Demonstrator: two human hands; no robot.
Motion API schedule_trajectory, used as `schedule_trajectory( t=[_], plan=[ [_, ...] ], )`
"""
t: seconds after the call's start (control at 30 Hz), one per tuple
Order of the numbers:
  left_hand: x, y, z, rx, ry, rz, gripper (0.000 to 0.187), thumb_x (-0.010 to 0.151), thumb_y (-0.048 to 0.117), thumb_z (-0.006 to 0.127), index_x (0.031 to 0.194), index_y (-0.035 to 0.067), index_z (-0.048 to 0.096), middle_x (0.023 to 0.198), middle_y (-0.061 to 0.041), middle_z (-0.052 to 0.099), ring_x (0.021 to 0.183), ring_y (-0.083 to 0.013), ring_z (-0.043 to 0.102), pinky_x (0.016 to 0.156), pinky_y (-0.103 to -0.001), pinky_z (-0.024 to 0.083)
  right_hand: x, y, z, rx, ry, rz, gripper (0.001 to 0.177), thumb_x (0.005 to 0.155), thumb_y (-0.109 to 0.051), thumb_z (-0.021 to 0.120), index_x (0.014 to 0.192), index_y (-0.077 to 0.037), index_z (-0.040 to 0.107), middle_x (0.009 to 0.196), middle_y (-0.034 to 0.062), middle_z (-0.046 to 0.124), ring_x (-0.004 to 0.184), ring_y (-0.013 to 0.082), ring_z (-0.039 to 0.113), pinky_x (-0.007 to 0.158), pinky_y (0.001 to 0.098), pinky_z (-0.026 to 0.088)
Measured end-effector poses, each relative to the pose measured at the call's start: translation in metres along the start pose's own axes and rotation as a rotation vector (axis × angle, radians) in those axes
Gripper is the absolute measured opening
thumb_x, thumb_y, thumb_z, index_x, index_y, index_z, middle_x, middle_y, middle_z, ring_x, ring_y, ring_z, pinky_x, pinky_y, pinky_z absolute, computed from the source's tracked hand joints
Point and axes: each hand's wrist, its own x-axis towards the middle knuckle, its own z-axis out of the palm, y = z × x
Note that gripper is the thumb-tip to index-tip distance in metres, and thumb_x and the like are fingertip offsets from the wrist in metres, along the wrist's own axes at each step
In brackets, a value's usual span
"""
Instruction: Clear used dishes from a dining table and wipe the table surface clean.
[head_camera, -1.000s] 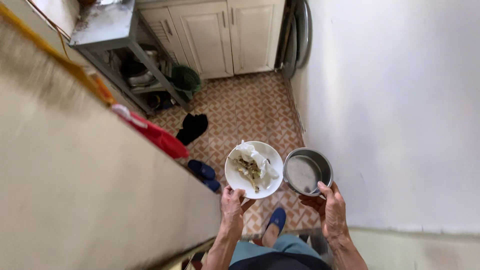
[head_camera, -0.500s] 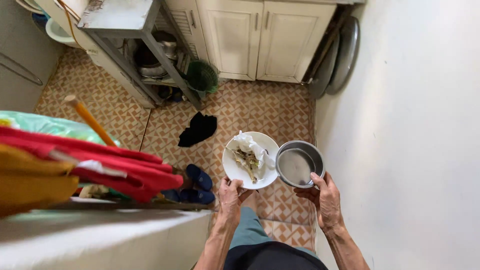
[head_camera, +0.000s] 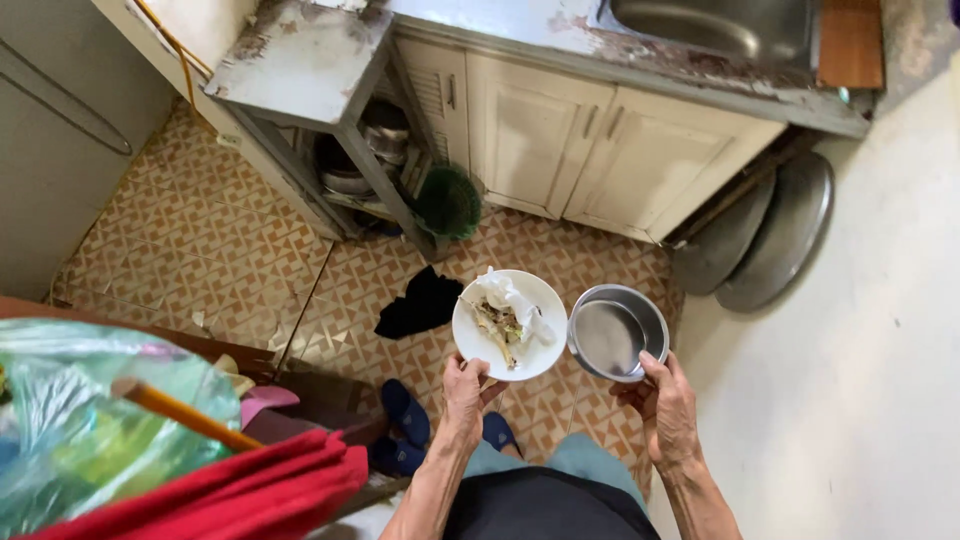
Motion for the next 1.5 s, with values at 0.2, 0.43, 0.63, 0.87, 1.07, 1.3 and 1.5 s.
schedule_trajectory(
  t=[0.2, 0.43, 0.63, 0.87, 1.07, 1.3, 1.5],
  plan=[
    [0.077, 0.02, 0.028, -0.049, 0.051, -0.019, 0.048, 0.083, 0.009, 0.06, 0.128, 0.003, 0.046, 0.115, -0.011, 0.064, 0.1, -0.0207, 0.07, 0.078, -0.043, 0.067, 0.089, -0.024, 0.023, -0.049, 0.012, 0.074, 0.027, 0.094, -0.026, 0.062, 0.114, -0.007, 0.063, 0.08, 0.0071, 0.066, 0.065, 0.0184, 0.061, 0.062, 0.0326, 0.049],
    [0.154, 0.045, 0.061, -0.135, 0.141, 0.004, 0.051, 0.084, 0.008, 0.057, 0.133, 0.004, 0.043, 0.118, -0.012, 0.064, 0.099, -0.0228, 0.07, 0.076, -0.044, 0.067, 0.292, 0.006, 0.008, -0.069, -0.059, 0.207, 0.02, 0.095, -0.025, 0.06, 0.095, -0.005, 0.061, 0.084, 0.0093, 0.068, 0.07, 0.0208, 0.064, 0.066, 0.0362, 0.052],
    [0.237, 0.06, 0.088, -0.191, 0.299, 0.005, 0.054, 0.083, 0.007, 0.056, 0.137, 0.008, 0.048, 0.121, -0.01, 0.063, 0.103, -0.0205, 0.07, 0.078, -0.04, 0.066, 0.484, 0.016, 0.061, -0.393, -0.152, 0.237, 0.028, 0.096, -0.025, 0.058, 0.111, -0.005, 0.069, 0.095, 0.0078, 0.066, 0.081, 0.0185, 0.061, 0.072, 0.0399, 0.051],
    [0.335, 0.049, 0.084, -0.264, 0.428, -0.001, 0.047, 0.089, 0.009, 0.054, 0.136, 0.006, 0.047, 0.128, -0.012, 0.065, 0.11, -0.0252, 0.068, 0.083, -0.042, 0.063, 0.72, 0.181, 0.089, -1.002, -0.336, 0.055, 0.042, 0.096, -0.028, 0.061, 0.127, -0.001, 0.069, 0.114, 0.0157, 0.073, 0.109, 0.0275, 0.065, 0.096, 0.038, 0.047],
    [0.429, 0.007, 0.05, -0.356, 0.486, -0.061, 0.05, 0.09, 0.011, 0.054, 0.139, 0.009, 0.048, 0.128, -0.011, 0.066, 0.11, -0.0227, 0.07, 0.082, -0.038, 0.064, 0.802, 0.275, 0.173, -1.165, -0.423, 0.179, 0.05, 0.098, -0.038, 0.055, 0.133, -0.003, 0.06, 0.121, 0.0194, 0.067, 0.106, 0.0375, 0.069, 0.084, 0.0521, 0.055],
    [0.505, -0.055, 0.013, -0.369, 0.568, -0.138, 0.051, 0.09, 0.01, 0.055, 0.141, 0.01, 0.051, 0.123, -0.014, 0.07, 0.102, -0.0248, 0.072, 0.075, -0.036, 0.059, 0.907, 0.457, 0.217, -1.298, -0.643, 0.022, 0.069, 0.097, -0.049, 0.062, 0.134, 0.008, 0.056, 0.128, 0.0296, 0.062, 0.116, 0.0412, 0.059, 0.099, 0.0497, 0.046],
    [0.525, -0.061, 0.002, -0.368, 0.618, -0.18, 0.048, 0.091, 0.01, 0.054, 0.139, 0.009, 0.052, 0.123, -0.012, 0.069, 0.104, -0.0214, 0.072, 0.078, -0.033, 0.062, 0.913, 0.482, 0.247, -0.983, -0.534, 0.422, 0.059, 0.093, -0.047, 0.065, 0.122, 0.005, 0.068, 0.122, 0.0234, 0.072, 0.113, 0.0341, 0.067, 0.1, 0.0451, 0.048]
  ],
)
